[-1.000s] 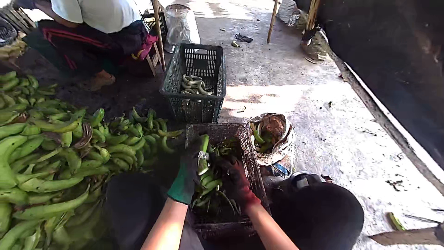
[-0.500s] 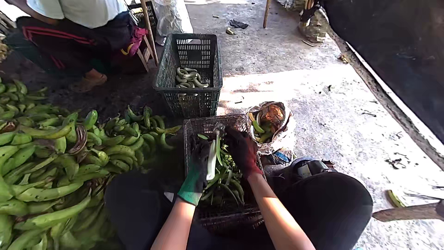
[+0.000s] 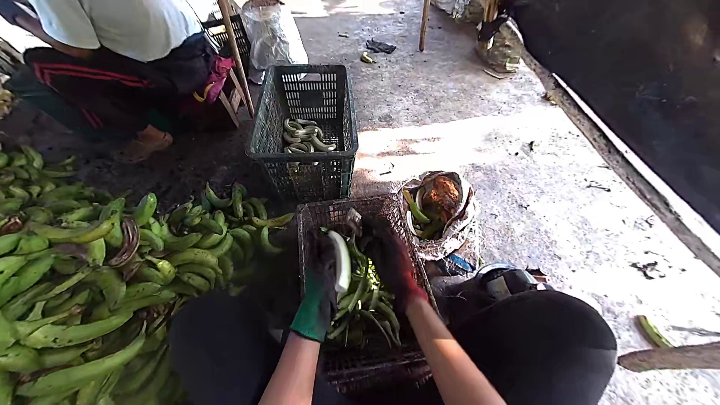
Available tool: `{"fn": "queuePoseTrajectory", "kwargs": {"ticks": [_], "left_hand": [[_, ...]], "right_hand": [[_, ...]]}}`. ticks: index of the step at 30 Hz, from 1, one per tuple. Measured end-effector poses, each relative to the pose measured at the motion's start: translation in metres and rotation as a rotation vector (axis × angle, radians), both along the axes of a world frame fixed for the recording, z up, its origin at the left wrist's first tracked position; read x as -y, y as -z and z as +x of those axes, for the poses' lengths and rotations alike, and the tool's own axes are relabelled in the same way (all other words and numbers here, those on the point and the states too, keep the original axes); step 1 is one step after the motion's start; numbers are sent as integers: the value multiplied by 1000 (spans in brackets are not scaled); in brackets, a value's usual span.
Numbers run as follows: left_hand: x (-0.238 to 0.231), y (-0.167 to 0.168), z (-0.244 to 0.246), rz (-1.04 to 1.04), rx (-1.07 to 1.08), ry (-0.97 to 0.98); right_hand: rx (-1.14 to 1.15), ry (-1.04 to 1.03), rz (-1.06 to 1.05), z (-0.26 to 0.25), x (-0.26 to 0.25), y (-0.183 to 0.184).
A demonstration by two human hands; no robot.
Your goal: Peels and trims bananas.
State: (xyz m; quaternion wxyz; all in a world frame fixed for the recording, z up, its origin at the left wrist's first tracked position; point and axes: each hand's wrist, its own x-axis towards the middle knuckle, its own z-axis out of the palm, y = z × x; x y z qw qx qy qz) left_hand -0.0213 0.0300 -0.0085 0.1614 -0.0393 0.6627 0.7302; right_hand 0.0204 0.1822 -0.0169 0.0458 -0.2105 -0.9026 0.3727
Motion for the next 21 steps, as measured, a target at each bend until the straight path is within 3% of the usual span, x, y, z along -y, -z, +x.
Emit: {"fn": "queuePoseTrajectory", "kwargs": {"ticks": [4,6,14,18,21], "left_hand": [[-15,19,-22,150,-160,-419],[-22,16,-19,218,-116,-472],[-7,-5,-8,-219,-84,60],[14,-1,-3,-63,11,306],[12,-5,0,94,55,180]], "right_hand": [[-179,17,-65,53,63,27],[-256,25,-13,51,60,32],[54,-247,26,-1,-7,-16],[192,-273,-18,-9,-15,-3],[113,-156,-95,-6,-20,9]]}}
